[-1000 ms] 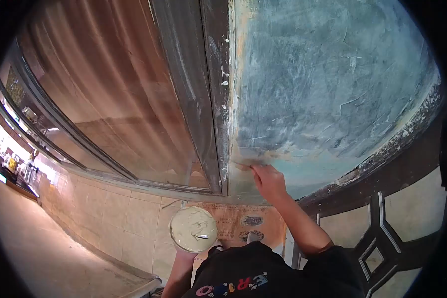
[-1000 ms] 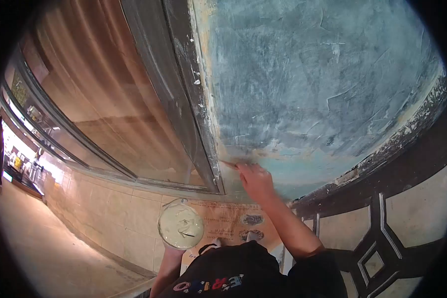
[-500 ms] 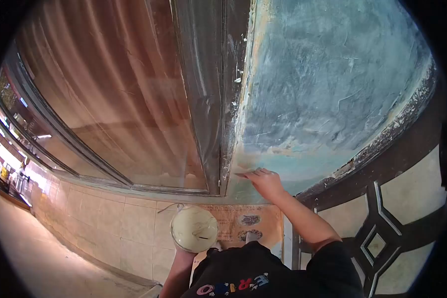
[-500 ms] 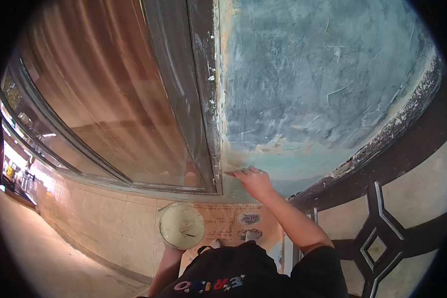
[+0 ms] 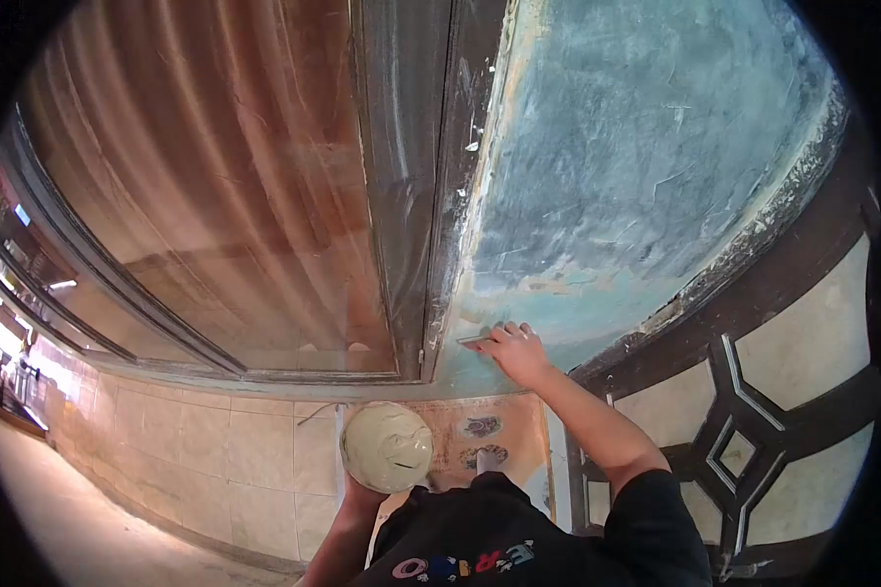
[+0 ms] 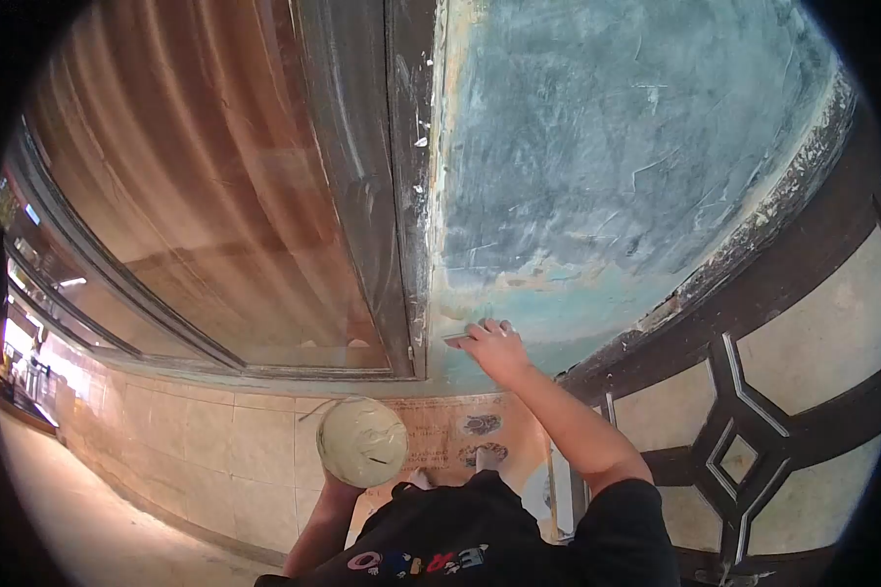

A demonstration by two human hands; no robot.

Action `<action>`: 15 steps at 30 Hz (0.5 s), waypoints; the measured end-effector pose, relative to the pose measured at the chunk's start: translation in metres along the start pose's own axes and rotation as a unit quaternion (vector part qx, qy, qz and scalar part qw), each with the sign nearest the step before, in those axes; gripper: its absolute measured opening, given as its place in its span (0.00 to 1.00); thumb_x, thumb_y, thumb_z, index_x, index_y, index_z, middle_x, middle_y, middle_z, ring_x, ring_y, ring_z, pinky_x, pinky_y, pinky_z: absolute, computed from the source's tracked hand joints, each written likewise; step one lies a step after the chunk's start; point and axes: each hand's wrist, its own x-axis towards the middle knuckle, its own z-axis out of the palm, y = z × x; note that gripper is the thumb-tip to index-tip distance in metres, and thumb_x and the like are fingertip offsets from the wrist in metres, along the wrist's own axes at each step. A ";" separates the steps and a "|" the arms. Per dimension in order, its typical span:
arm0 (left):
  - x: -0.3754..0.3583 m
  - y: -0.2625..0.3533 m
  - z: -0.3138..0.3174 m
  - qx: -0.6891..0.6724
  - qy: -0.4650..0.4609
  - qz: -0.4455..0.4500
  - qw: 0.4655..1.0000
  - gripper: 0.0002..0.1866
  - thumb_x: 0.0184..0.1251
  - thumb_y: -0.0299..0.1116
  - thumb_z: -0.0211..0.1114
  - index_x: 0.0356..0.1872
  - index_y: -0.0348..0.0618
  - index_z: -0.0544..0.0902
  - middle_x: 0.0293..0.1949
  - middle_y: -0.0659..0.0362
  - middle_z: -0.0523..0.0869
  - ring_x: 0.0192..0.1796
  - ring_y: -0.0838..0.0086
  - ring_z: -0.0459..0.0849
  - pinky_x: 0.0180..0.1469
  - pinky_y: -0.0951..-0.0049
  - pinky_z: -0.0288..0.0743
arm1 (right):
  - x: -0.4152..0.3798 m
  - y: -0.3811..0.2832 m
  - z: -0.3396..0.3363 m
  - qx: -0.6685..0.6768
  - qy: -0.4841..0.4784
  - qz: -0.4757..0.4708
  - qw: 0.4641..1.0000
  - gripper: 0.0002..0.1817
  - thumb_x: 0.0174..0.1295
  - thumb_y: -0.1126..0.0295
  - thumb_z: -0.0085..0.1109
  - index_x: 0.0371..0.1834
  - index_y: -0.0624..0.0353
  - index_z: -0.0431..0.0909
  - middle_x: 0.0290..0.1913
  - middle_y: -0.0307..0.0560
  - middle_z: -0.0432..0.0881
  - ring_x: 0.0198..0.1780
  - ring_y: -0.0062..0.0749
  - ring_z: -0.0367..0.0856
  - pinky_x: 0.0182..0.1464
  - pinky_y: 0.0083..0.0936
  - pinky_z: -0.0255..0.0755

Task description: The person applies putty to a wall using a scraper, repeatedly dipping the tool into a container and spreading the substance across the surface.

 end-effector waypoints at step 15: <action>-0.022 -0.041 0.004 -0.139 0.023 -0.075 0.987 0.42 0.58 0.31 0.74 0.72 0.45 0.60 0.66 0.54 0.72 0.66 0.65 0.75 0.65 0.58 0.74 | -0.012 -0.041 -0.056 0.102 0.221 0.008 0.970 0.19 0.47 0.73 0.68 0.45 0.42 0.86 0.38 0.33 0.80 0.37 0.34 0.76 0.40 0.33 0.72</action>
